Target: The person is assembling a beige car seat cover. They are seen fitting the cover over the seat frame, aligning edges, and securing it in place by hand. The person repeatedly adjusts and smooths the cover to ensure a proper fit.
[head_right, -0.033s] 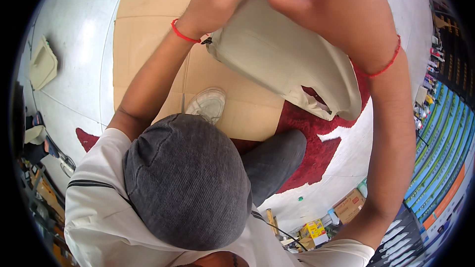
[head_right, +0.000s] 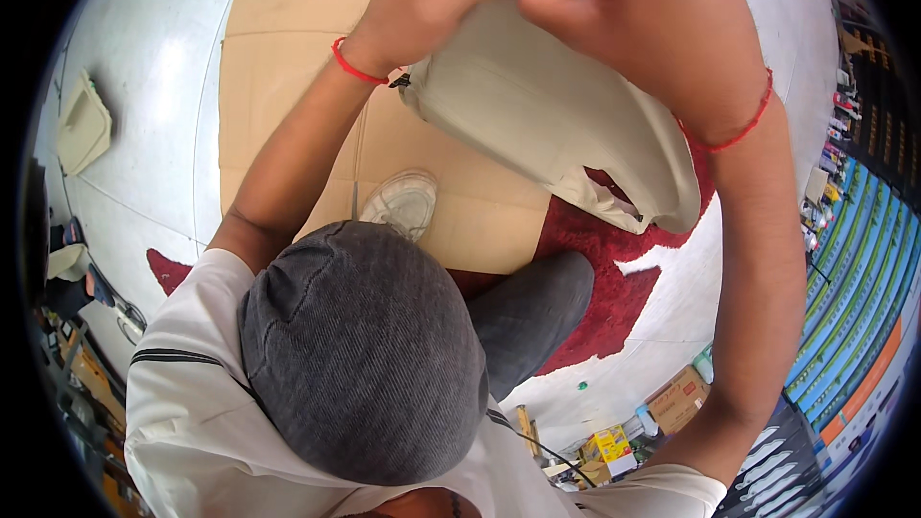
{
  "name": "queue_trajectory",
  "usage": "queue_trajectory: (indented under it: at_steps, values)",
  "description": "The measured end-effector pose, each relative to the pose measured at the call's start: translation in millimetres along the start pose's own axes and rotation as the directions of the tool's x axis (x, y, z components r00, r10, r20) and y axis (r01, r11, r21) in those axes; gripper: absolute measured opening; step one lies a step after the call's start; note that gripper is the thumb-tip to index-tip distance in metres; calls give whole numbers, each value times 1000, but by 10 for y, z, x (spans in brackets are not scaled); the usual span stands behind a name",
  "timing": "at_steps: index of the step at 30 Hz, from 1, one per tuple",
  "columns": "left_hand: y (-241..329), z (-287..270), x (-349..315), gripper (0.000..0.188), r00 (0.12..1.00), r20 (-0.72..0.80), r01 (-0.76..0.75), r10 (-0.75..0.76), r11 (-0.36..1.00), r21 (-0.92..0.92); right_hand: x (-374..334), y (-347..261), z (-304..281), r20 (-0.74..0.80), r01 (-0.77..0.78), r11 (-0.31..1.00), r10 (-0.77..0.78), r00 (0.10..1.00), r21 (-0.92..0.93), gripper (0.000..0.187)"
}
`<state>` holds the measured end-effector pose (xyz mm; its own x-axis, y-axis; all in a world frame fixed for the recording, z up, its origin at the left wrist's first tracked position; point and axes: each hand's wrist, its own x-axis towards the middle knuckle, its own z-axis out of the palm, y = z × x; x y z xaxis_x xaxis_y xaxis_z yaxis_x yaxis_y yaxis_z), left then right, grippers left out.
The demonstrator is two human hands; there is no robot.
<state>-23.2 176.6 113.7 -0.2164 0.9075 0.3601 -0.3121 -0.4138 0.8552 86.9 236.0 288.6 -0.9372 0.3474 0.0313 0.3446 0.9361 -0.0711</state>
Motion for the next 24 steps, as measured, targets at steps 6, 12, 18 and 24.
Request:
queue_trajectory:
  at_steps: [6, 12, 18, 24]
  values:
    - [112, 6, 34, 20, 995, -30, 93, -91, 990, 108, 91, 158, -20, 104, 27, 999, -24, 994, -33, 22]
    - [107, -80, -4, 21, 979, -1, 201, -202, 972, 124, -37, 28, -79, 79, 28, 999, -27, 997, -20, 19]
    - [229, 52, -19, 21, 980, -78, 189, -181, 975, 114, 25, 136, -125, 257, -170, 959, 109, 960, 227, 16]
    - [265, 67, -49, 18, 989, -56, 146, -140, 982, 121, -121, 231, 50, 158, -150, 919, 97, 983, 364, 14]
